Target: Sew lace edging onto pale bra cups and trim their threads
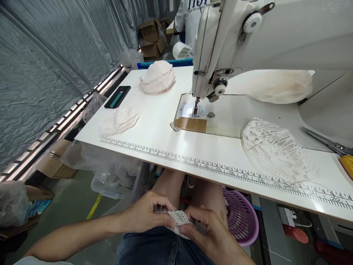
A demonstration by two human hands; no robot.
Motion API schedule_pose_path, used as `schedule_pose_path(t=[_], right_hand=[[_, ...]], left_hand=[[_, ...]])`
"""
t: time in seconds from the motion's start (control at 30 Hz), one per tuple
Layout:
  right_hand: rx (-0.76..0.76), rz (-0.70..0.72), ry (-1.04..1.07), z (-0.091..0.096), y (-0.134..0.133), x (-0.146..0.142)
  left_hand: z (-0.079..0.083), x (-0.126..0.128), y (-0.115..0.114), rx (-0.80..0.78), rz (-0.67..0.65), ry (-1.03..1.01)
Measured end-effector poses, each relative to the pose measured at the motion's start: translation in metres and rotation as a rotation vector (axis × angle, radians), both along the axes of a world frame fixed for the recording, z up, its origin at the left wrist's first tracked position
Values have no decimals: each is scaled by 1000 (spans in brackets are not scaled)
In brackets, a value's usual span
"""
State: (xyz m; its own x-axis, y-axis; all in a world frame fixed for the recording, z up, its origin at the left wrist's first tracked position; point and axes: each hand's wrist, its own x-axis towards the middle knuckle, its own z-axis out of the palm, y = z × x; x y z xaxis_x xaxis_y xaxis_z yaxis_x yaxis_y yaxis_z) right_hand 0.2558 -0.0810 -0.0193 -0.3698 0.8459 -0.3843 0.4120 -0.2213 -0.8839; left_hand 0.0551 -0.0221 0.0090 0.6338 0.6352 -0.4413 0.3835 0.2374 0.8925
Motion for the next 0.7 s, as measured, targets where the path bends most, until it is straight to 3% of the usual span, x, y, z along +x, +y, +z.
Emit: schedule_pose_path(t=[0.33,0.4,0.53,0.7], right_hand=[[53,-3,30,5,5,1],[46,-4,62,8,8,3],[2,-3,168,14,11,10],[-41,-1,238,18,11,16]], left_hand=[[5,4,4,-12,55,46],[6,3,7,-96,119,-9],[6,-1,11,-424,236,-118],[4,-3,13,-453,265,-119]])
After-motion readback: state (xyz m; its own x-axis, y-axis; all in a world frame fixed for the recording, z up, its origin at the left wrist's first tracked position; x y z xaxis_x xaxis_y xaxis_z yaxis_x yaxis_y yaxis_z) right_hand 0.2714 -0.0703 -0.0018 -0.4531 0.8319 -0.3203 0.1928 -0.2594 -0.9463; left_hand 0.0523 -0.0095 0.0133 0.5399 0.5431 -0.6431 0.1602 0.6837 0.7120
